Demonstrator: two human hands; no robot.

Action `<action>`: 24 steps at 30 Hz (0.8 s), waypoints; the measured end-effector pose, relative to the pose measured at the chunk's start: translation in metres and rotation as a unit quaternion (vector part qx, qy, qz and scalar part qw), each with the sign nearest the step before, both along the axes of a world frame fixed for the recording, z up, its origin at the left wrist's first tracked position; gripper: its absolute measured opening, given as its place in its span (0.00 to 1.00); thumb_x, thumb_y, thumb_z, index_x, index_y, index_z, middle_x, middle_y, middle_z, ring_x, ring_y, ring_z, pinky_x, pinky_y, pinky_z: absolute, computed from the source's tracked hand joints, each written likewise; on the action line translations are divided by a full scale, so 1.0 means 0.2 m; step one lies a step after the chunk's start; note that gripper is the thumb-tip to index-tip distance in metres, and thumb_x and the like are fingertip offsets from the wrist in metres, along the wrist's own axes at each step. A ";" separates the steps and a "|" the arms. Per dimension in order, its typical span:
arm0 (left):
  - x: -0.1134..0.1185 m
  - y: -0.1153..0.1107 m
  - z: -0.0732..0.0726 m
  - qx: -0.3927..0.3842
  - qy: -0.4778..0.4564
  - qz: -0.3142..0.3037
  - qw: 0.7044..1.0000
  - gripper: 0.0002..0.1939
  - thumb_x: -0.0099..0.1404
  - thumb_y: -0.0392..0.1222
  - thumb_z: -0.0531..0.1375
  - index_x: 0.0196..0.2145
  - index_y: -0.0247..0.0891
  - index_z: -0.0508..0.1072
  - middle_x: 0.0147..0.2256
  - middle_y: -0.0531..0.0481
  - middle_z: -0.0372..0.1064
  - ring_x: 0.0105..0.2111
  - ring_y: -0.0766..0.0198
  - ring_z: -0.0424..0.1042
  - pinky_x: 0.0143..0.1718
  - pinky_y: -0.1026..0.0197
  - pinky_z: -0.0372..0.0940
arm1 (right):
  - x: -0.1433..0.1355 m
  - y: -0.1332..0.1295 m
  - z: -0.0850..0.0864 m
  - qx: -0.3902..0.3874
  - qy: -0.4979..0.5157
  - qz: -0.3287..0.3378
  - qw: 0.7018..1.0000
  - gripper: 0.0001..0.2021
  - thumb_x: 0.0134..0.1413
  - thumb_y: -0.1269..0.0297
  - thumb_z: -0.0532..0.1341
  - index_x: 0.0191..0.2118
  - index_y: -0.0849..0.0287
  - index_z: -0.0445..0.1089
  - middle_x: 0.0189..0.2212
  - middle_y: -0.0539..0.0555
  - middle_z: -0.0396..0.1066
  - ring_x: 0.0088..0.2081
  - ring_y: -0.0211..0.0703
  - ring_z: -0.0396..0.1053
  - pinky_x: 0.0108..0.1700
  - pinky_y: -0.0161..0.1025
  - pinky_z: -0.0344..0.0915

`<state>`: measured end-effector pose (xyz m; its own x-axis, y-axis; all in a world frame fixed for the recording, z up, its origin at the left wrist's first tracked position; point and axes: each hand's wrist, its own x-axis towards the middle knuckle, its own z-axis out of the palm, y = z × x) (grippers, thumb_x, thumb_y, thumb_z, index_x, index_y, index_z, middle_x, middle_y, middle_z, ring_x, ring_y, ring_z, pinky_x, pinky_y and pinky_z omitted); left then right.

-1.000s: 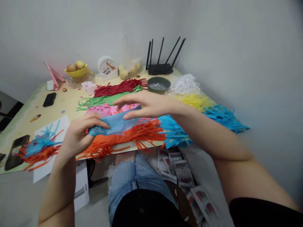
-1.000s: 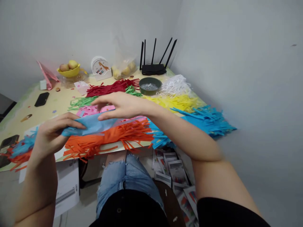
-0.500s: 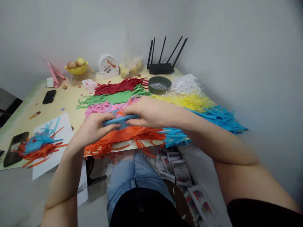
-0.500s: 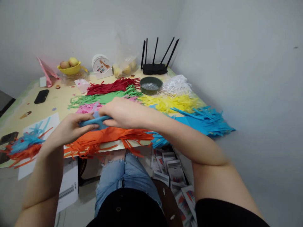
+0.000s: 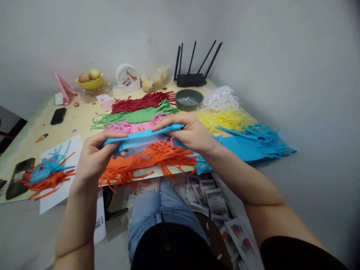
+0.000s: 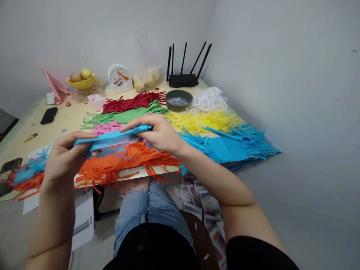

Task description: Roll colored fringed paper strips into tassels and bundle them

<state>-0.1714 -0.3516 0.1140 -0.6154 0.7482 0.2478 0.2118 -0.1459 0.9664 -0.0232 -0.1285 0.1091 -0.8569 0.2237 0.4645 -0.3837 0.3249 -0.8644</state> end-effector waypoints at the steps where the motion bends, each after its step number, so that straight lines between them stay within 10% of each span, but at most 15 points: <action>1: 0.01 0.00 0.00 0.015 0.009 -0.006 1.000 0.04 0.60 0.42 0.69 0.33 0.40 0.82 0.24 0.50 0.73 0.23 0.65 0.72 0.26 0.64 0.66 | 0.00 0.00 -0.01 -0.020 0.003 0.004 1.000 0.09 0.49 0.72 0.61 0.33 0.59 0.80 0.32 0.51 0.78 0.33 0.37 0.73 0.35 0.34 0.68; 8: 0.04 -0.02 0.00 0.009 0.078 0.012 0.997 0.04 0.59 0.38 0.64 0.28 0.39 0.81 0.24 0.49 0.70 0.26 0.63 0.69 0.29 0.61 0.63 | -0.02 -0.02 -0.05 -0.088 -0.009 0.008 0.996 0.06 0.47 0.71 0.59 0.28 0.60 0.74 0.28 0.50 0.75 0.27 0.33 0.69 0.31 0.31 0.66; 15: 0.09 -0.01 0.01 -0.051 0.220 0.113 0.968 0.13 0.61 0.43 0.68 0.23 0.39 0.69 0.24 0.52 0.66 0.25 0.66 0.63 0.28 0.62 0.59 | 0.03 -0.03 -0.02 0.084 0.017 -0.019 0.996 0.12 0.59 0.57 0.61 0.29 0.60 0.72 0.28 0.53 0.75 0.31 0.38 0.70 0.36 0.36 0.66; 20: 0.10 0.01 0.01 -0.094 0.290 0.144 0.942 0.13 0.61 0.45 0.68 0.42 0.41 0.75 0.34 0.51 0.73 0.29 0.66 0.69 0.30 0.64 0.62 | 0.07 -0.08 -0.01 0.207 0.051 -0.116 0.970 0.10 0.61 0.65 0.62 0.47 0.59 0.73 0.45 0.57 0.78 0.41 0.41 0.74 0.45 0.38 0.68; 24: 0.08 0.01 0.01 -0.121 0.333 0.130 0.926 0.06 0.63 0.44 0.66 0.36 0.40 0.77 0.33 0.51 0.76 0.29 0.65 0.71 0.33 0.63 0.64 | 0.07 -0.08 -0.02 0.217 0.018 -0.142 0.966 0.10 0.59 0.68 0.61 0.46 0.60 0.73 0.45 0.57 0.78 0.44 0.43 0.74 0.47 0.39 0.67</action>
<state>-0.1547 -0.3496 0.1151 -0.5530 0.6791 0.4827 0.7708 0.1971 0.6058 -0.0084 -0.1446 0.1058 -0.7720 0.2244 0.5947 -0.2529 0.7499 -0.6113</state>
